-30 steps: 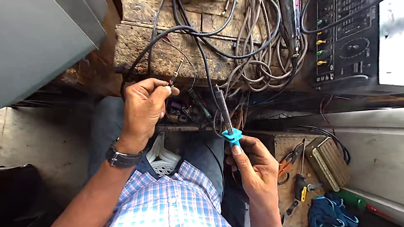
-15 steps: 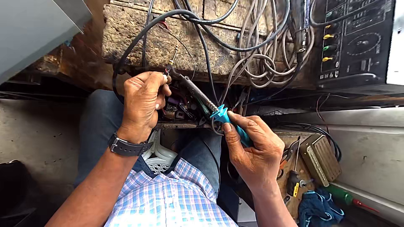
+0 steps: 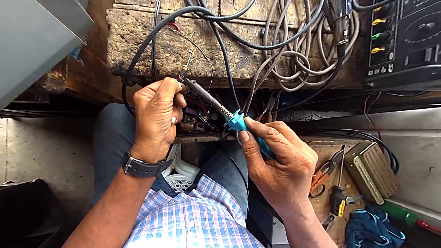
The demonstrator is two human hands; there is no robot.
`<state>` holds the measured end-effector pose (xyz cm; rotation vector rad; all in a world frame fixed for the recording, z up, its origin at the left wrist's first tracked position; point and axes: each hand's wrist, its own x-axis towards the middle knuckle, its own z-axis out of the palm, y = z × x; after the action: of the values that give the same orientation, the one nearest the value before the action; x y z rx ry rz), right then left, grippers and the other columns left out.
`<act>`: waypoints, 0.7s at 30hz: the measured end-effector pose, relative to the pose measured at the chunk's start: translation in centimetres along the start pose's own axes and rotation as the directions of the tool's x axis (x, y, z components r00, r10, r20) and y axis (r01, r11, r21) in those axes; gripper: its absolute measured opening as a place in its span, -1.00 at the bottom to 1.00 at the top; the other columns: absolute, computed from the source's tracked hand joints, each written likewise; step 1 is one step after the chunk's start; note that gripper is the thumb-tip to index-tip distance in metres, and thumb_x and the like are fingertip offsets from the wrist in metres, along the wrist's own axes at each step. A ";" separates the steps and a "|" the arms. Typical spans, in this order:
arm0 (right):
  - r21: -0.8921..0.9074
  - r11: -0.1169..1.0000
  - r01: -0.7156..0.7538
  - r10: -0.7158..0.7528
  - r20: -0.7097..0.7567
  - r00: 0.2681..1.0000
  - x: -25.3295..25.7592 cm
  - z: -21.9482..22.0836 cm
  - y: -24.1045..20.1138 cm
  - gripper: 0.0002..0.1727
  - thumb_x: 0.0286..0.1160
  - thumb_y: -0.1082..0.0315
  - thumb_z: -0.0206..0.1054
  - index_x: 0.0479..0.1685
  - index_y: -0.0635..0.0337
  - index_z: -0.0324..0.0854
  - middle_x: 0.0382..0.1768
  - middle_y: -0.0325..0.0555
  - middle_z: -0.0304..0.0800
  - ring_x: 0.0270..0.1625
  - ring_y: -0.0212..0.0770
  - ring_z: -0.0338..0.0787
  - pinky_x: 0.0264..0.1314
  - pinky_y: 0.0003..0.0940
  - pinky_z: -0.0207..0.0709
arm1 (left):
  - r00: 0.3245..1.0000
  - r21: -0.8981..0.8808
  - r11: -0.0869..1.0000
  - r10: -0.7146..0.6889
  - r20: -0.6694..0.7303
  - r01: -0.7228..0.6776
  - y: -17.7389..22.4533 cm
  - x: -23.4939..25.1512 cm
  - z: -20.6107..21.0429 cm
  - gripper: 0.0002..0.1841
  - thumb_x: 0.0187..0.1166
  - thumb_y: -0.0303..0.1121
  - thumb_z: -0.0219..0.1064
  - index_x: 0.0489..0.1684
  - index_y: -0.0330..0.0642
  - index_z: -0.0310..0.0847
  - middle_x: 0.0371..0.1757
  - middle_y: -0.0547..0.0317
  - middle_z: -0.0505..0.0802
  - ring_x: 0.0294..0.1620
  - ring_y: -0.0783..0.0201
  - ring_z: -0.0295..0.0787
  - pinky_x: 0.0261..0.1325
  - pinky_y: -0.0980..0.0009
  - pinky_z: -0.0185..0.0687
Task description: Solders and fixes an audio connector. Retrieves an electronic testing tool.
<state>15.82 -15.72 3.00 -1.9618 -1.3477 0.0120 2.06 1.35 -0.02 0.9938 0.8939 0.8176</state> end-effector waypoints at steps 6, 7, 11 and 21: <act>0.010 1.000 0.001 -0.001 0.001 1.000 0.2 0.2 0.1 -0.73 0.52 0.34 0.43 0.11 0.21 0.87 -0.23 -0.22 0.78 -0.23 -0.49 0.69 -0.27 -0.60 0.55 | 1.000 0.016 1.000 -0.013 -0.020 0.013 0.0 0.0 0.2 -0.75 0.75 -0.36 0.18 -0.39 -0.06 0.67 -0.71 0.40 0.58 -0.91 0.58 0.06 -0.88 0.70 -0.03; 0.011 1.000 0.002 -0.002 0.000 1.000 0.2 0.2 0.1 -0.72 0.52 0.34 0.43 0.12 0.21 0.87 -0.23 -0.22 0.78 -0.23 -0.48 0.69 -0.27 -0.60 0.54 | 0.999 0.010 1.000 -0.021 -0.029 0.021 0.0 0.1 0.3 -0.76 0.75 -0.37 0.17 -0.38 -0.07 0.67 -0.71 0.39 0.58 -0.91 0.58 0.07 -0.87 0.70 -0.01; 0.020 1.000 0.000 0.000 0.004 1.000 0.3 0.4 0.3 -0.71 0.53 0.34 0.43 0.15 0.20 0.86 -0.23 -0.24 0.76 -0.24 -0.49 0.68 -0.29 -0.61 0.54 | 0.991 -0.105 0.993 -0.069 -0.116 0.057 0.3 1.6 0.9 -0.71 0.72 -0.46 0.14 -0.47 -0.21 0.66 -0.70 0.26 0.65 -0.88 0.53 0.24 -0.85 0.65 0.14; -0.006 1.000 0.014 -0.014 0.003 1.000 0.3 0.7 0.3 -0.71 0.55 0.33 0.41 0.15 0.19 0.86 -0.23 -0.22 0.76 -0.24 -0.47 0.68 -0.30 -0.58 0.52 | 0.992 -0.103 0.994 -0.057 -0.115 0.045 0.2 1.6 0.9 -0.69 0.73 -0.46 0.14 -0.53 -0.17 0.63 -0.70 0.28 0.64 -0.88 0.52 0.24 -0.84 0.65 0.15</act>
<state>15.93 -15.16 2.46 -1.9573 -1.3649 0.0038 3.46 2.50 0.05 0.8386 0.9660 0.8762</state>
